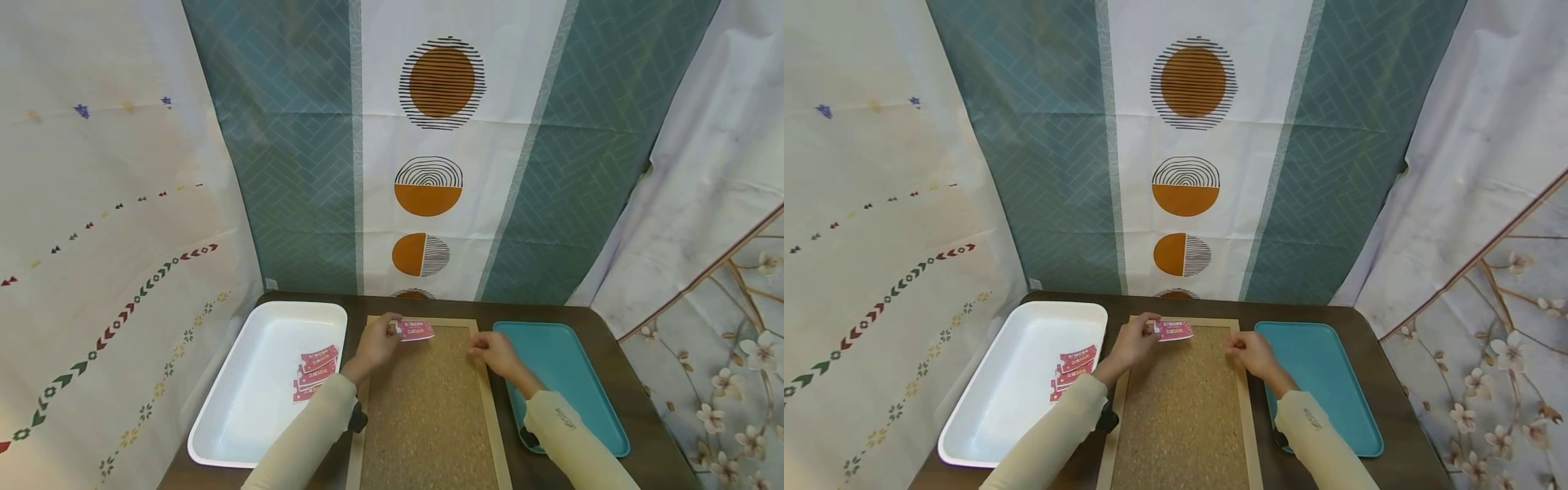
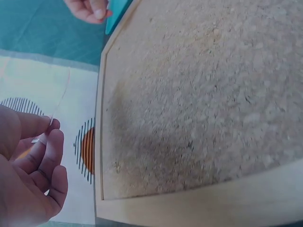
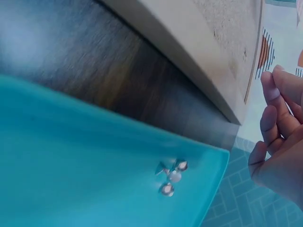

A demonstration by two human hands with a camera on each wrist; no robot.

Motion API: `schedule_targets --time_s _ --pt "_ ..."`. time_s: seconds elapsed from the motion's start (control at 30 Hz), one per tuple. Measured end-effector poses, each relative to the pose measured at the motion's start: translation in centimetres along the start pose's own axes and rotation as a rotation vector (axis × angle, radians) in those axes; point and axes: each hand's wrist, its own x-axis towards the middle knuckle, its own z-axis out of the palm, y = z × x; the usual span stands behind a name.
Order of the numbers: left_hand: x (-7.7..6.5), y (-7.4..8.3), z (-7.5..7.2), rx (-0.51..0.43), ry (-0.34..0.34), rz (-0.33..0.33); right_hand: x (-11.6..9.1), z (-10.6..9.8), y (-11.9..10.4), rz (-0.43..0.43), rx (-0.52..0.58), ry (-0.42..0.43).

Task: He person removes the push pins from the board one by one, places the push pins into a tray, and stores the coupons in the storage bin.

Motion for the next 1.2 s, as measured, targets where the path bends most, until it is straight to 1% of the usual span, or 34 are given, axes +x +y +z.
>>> schedule_targets --time_s 0.17,0.23,0.37,0.5,0.7,0.83,0.93,1.1,1.2 --pt "-0.6 -0.1 -1.0 0.022 0.012 -0.003 -0.5 -0.5 0.9 0.020 0.033 0.001" --pt "-0.8 -0.1 -1.7 0.031 0.018 -0.003 -0.8 -0.8 1.3 0.011 0.034 -0.001" --pt "-0.9 -0.2 -3.3 0.063 0.049 0.040 -1.3 -1.6 2.0 0.006 0.031 0.002" --pt "-1.1 -0.5 -5.0 0.092 0.097 0.063 -1.9 -2.6 2.7 0.013 0.023 0.009" --pt "-1.7 -1.3 -6.7 0.118 0.129 0.011 -3.1 -3.9 3.6 0.026 -0.015 0.013" --pt "-1.8 -1.7 -7.2 0.113 0.146 -0.010 -3.7 -4.7 4.2 0.032 -0.022 0.027" --pt "-1.9 -1.8 -7.5 0.111 0.144 -0.030 -4.0 -5.2 4.7 0.039 -0.040 0.029" --pt "-2.0 -2.3 -8.0 0.113 0.138 -0.052 -4.5 -5.5 5.5 0.065 -0.051 0.032" --pt "-2.1 -2.5 -8.5 0.113 0.147 -0.053 -4.8 -5.6 5.7 0.080 -0.058 0.033"
